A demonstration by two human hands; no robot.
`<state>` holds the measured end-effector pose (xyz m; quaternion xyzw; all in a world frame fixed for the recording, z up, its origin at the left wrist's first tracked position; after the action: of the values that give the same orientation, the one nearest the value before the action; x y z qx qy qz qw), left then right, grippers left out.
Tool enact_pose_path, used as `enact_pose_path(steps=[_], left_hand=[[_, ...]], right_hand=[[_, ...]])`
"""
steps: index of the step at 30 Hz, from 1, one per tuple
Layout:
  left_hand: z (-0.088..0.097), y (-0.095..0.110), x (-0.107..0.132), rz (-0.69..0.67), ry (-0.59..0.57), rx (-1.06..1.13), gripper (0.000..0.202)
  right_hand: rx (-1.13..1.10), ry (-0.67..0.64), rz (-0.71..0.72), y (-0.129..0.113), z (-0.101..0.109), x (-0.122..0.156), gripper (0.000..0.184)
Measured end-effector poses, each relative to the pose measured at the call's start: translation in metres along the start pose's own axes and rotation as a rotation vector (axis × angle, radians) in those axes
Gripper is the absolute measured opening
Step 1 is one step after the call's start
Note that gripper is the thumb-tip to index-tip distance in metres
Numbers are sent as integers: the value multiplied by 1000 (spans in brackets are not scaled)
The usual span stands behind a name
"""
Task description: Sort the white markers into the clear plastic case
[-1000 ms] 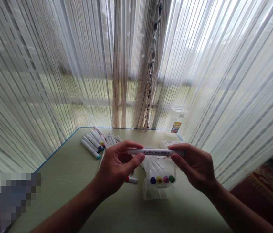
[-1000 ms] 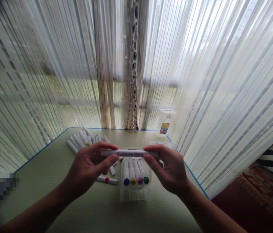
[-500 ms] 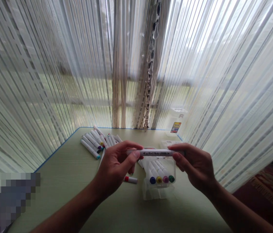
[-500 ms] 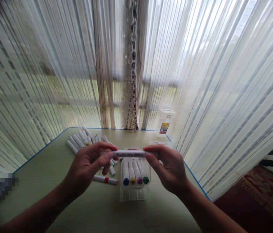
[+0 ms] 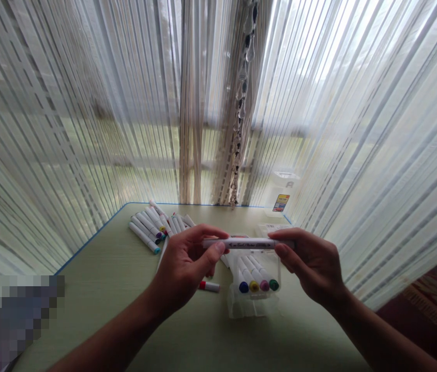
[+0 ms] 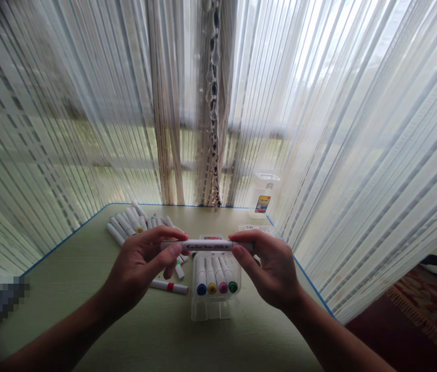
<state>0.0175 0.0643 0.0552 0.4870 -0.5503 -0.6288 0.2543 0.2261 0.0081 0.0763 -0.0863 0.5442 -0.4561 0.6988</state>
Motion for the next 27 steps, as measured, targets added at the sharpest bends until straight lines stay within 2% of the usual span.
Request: enact_pose_path(steps=[27], left_hand=[[1,0,1,-5,-6,-21,17]], right_hand=[[28,-14,28,-1,0,1,12]])
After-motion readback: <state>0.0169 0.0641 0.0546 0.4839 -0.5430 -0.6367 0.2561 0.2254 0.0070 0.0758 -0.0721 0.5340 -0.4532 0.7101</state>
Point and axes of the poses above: each hand's wrist, its own x-axis away from the middle knuckle, its own z-axis out of the back of the hand, y = z × x, the point moved 9 cm from there along -x, towards the middle knuckle, and after that the axes turned 6 degrees about x, right-handed, at the moved point
